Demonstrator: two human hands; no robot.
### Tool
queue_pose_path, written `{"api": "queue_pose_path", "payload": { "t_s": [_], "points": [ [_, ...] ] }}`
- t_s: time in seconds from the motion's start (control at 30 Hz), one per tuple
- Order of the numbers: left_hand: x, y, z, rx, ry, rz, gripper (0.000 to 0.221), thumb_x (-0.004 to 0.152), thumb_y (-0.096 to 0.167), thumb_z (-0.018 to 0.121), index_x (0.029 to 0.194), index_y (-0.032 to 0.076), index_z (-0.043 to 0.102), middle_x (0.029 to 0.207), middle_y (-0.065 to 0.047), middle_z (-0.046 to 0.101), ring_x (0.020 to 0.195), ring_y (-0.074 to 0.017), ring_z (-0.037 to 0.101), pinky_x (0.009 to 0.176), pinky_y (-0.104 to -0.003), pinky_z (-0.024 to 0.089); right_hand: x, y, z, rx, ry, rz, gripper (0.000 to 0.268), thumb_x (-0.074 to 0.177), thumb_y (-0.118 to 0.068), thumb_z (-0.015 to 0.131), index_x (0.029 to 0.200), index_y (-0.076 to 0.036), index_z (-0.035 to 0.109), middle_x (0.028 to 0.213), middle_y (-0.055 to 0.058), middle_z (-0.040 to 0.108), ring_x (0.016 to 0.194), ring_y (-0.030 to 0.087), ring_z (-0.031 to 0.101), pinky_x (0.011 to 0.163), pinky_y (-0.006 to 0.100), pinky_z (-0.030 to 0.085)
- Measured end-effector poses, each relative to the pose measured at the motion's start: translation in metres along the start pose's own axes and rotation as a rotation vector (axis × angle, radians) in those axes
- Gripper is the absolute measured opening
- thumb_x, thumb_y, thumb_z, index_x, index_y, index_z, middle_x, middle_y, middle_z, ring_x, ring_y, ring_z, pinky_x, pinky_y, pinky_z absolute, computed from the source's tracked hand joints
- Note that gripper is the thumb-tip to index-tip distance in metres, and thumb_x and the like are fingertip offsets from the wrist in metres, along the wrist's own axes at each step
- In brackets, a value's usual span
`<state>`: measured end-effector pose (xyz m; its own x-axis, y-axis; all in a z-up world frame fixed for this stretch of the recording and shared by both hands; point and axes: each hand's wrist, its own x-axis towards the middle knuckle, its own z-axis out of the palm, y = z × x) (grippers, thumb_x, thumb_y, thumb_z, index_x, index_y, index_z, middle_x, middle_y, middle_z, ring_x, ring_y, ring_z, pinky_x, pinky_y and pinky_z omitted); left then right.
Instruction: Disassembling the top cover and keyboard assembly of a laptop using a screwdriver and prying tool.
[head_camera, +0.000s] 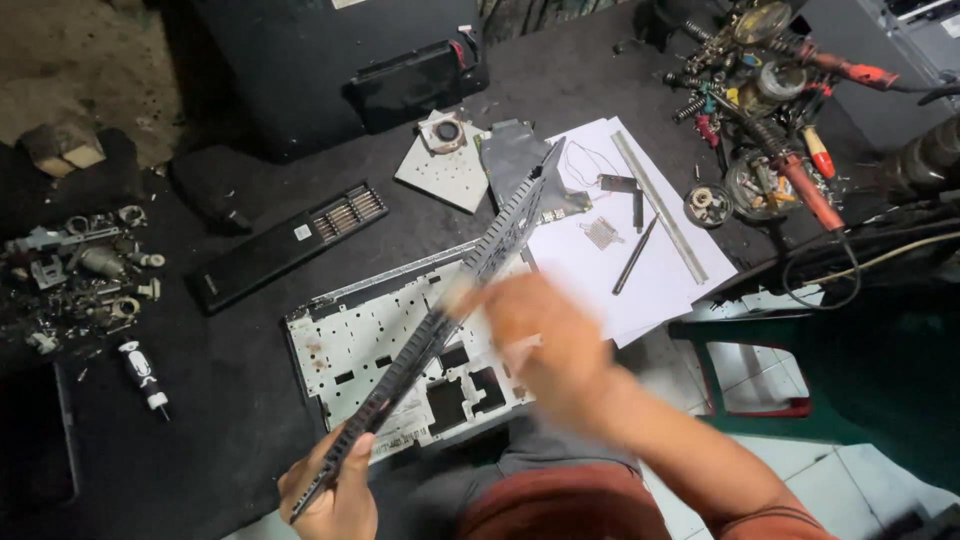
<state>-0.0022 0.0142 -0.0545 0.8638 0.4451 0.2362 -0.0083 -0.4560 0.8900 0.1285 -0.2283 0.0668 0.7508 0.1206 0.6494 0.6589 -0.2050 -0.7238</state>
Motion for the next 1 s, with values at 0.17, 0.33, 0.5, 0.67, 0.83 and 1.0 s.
{"api": "queue_pose_path", "payload": {
  "t_s": [0.17,0.33,0.5,0.67,0.83,1.0],
  "points": [
    [-0.008,-0.015,0.002,-0.060,0.029,-0.046,0.027,0.089,0.032,0.073,0.099,0.007,0.077,0.059,-0.006,0.057,0.044,-0.0150,0.045,0.046,-0.038,0.039,0.000,-0.009,0.000,0.043,-0.143,-0.206,0.036,0.111,-0.011,0.027,0.083,-0.004,0.047,0.079,0.010,0.051,0.081,0.027,0.057,0.083,0.043,0.059],
    [0.000,-0.003,-0.001,0.033,0.016,0.062,0.030,0.087,0.030,0.075,0.094,0.001,0.078,0.062,-0.009,0.065,0.042,-0.0152,0.047,0.047,-0.036,0.040,0.012,0.016,-0.019,-0.096,0.218,0.022,0.011,0.105,-0.003,0.041,0.098,-0.004,0.049,0.093,0.013,0.059,0.090,0.028,0.060,0.092,0.042,0.056],
    [0.003,0.006,-0.004,0.098,0.009,0.048,0.029,0.088,0.028,0.075,0.092,-0.001,0.077,0.067,-0.010,0.070,0.050,-0.0148,0.058,0.055,-0.035,0.047,-0.019,-0.030,0.013,-0.027,-0.345,-0.263,0.019,0.108,-0.014,0.048,0.103,-0.002,0.062,0.104,0.014,0.070,0.091,0.031,0.070,0.081,0.041,0.056],
    [0.012,0.011,-0.003,0.080,0.030,-0.004,0.033,0.090,0.027,0.075,0.096,-0.006,0.076,0.075,-0.013,0.072,0.060,-0.0217,0.067,0.058,-0.038,0.054,-0.042,0.016,-0.017,-0.093,0.096,0.029,0.016,0.105,-0.002,0.050,0.090,-0.005,0.055,0.086,0.011,0.063,0.088,0.033,0.077,0.079,0.037,0.059],
    [0.032,0.009,-0.010,-0.081,-0.029,-0.102,0.032,0.097,0.029,0.070,0.091,-0.002,0.067,0.076,-0.005,0.060,0.072,-0.0172,0.058,0.063,-0.038,0.044,-0.011,0.068,0.003,-0.267,0.513,-0.012,0.007,0.108,0.001,0.056,0.106,-0.004,0.053,0.095,0.015,0.068,0.086,0.025,0.067,0.079,0.034,0.047],
    [0.049,0.041,-0.002,-0.228,0.029,-0.064,0.027,0.097,0.023,0.069,0.105,-0.002,0.069,0.112,-0.010,0.071,0.109,-0.0241,0.069,0.102,-0.042,0.057,-0.073,0.035,0.083,0.546,0.274,-0.188,0.008,0.099,0.002,0.053,0.099,0.002,0.061,0.101,0.012,0.067,0.102,0.027,0.069,0.096,0.042,0.060]
  ]
}}
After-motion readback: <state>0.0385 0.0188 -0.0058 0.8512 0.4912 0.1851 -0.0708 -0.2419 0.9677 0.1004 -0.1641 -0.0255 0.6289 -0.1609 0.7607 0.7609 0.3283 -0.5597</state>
